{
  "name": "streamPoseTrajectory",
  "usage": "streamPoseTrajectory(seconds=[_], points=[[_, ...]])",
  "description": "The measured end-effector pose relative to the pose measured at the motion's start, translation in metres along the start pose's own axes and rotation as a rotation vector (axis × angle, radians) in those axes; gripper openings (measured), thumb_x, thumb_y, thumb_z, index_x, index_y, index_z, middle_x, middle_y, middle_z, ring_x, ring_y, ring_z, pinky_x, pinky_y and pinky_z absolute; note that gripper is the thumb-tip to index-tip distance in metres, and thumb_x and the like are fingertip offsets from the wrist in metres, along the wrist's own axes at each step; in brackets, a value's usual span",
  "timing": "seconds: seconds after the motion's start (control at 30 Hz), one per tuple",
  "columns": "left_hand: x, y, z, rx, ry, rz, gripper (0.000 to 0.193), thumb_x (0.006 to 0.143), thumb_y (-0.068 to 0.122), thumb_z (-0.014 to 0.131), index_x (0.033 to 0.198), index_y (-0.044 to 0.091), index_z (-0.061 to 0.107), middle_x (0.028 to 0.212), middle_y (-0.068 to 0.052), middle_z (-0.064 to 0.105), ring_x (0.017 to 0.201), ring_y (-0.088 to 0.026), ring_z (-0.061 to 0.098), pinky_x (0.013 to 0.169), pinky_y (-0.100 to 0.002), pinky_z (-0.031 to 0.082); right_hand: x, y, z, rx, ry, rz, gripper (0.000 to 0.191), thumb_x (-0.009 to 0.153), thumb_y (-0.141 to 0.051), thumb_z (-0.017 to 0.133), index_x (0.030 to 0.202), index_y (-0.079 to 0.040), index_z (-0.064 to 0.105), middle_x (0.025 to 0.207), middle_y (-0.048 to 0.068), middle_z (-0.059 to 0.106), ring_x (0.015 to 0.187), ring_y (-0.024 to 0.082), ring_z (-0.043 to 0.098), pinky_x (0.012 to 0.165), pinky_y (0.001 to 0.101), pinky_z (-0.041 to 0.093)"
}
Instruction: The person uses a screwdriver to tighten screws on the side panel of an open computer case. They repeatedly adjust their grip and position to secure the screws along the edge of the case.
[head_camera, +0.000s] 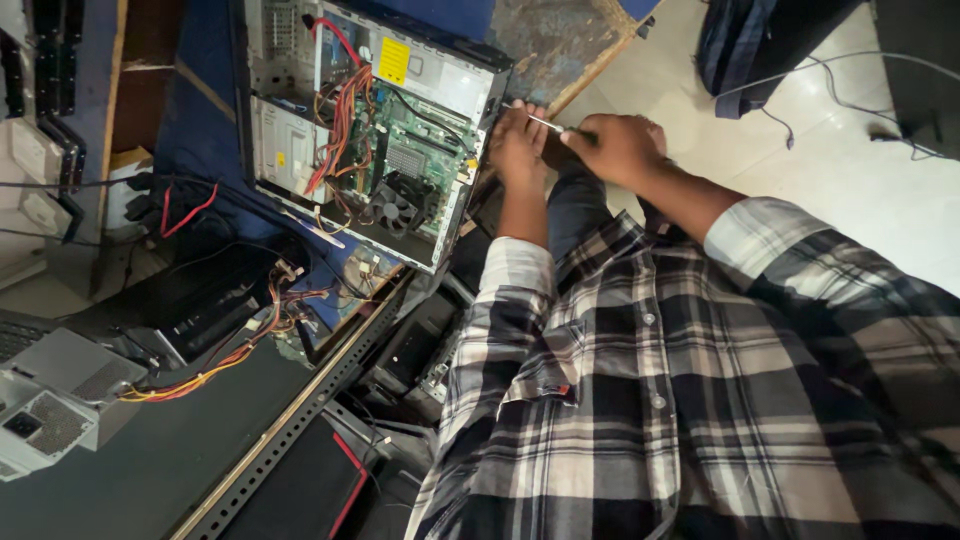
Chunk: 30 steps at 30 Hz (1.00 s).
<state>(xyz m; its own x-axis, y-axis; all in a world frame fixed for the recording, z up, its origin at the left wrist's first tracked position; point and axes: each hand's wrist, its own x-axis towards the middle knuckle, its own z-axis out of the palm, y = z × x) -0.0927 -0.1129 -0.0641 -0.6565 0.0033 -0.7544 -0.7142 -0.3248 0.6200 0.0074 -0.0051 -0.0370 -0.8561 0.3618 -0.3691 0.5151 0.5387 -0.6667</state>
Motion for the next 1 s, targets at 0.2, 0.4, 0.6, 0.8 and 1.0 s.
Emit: streamPoseTrajectory(seconds=[0.2, 0.4, 0.6, 0.8, 1.0], points=[[0.004, 0.001, -0.009, -0.043, -0.139, 0.033, 0.03, 0.101, 0.02, 0.064, 0.125, 0.001, 0.062, 0.109, -0.014, 0.069, 0.1, -0.03, 0.071, 0.091, -0.044, 0.06, 0.008, 0.014, 0.017, 0.638, -0.355, 0.067, 0.039, 0.101, -0.041, 0.065, 0.09, -0.004, 0.075, 0.077, 0.012, 0.074, 0.072, 0.021, 0.07, 0.069, 0.0335, 0.053], [0.003, -0.005, -0.008, -0.126, -0.147, 0.041, 0.03, 0.104, 0.019, 0.06, 0.128, 0.0, 0.057, 0.115, -0.015, 0.064, 0.107, -0.032, 0.068, 0.096, -0.045, 0.058, 0.004, 0.014, 0.025, 0.246, -0.118, -0.063, 0.038, 0.102, -0.035, 0.069, 0.086, -0.001, 0.071, 0.077, 0.021, 0.067, 0.068, 0.036, 0.064, 0.068, 0.0443, 0.051], [-0.001, -0.006, 0.002, -0.141, -0.012, 0.026, 0.03, 0.101, 0.015, 0.063, 0.126, -0.001, 0.059, 0.117, -0.018, 0.066, 0.108, -0.032, 0.068, 0.096, -0.044, 0.058, 0.0, 0.007, 0.019, 0.196, -0.067, -0.06, 0.036, 0.103, -0.035, 0.068, 0.086, -0.004, 0.071, 0.078, 0.02, 0.068, 0.071, 0.039, 0.065, 0.07, 0.0464, 0.05], [0.0, -0.003, 0.002, -0.053, 0.005, 0.051, 0.031, 0.096, 0.014, 0.073, 0.119, -0.004, 0.065, 0.11, -0.015, 0.071, 0.101, -0.028, 0.072, 0.088, -0.037, 0.06, -0.009, 0.001, 0.011, 0.287, 0.114, -0.162, 0.03, 0.095, -0.032, 0.072, 0.098, -0.003, 0.07, 0.078, 0.017, 0.07, 0.068, 0.034, 0.067, 0.065, 0.0433, 0.052], [0.001, -0.002, 0.0, -0.008, -0.012, 0.064, 0.027, 0.099, 0.018, 0.077, 0.116, 0.005, 0.061, 0.108, -0.011, 0.07, 0.098, -0.023, 0.071, 0.081, -0.033, 0.059, 0.011, 0.002, 0.008, 0.748, -0.236, 0.212, 0.038, 0.107, -0.038, 0.062, 0.092, -0.005, 0.073, 0.07, 0.002, 0.066, 0.06, 0.012, 0.057, 0.056, 0.0282, 0.045]])
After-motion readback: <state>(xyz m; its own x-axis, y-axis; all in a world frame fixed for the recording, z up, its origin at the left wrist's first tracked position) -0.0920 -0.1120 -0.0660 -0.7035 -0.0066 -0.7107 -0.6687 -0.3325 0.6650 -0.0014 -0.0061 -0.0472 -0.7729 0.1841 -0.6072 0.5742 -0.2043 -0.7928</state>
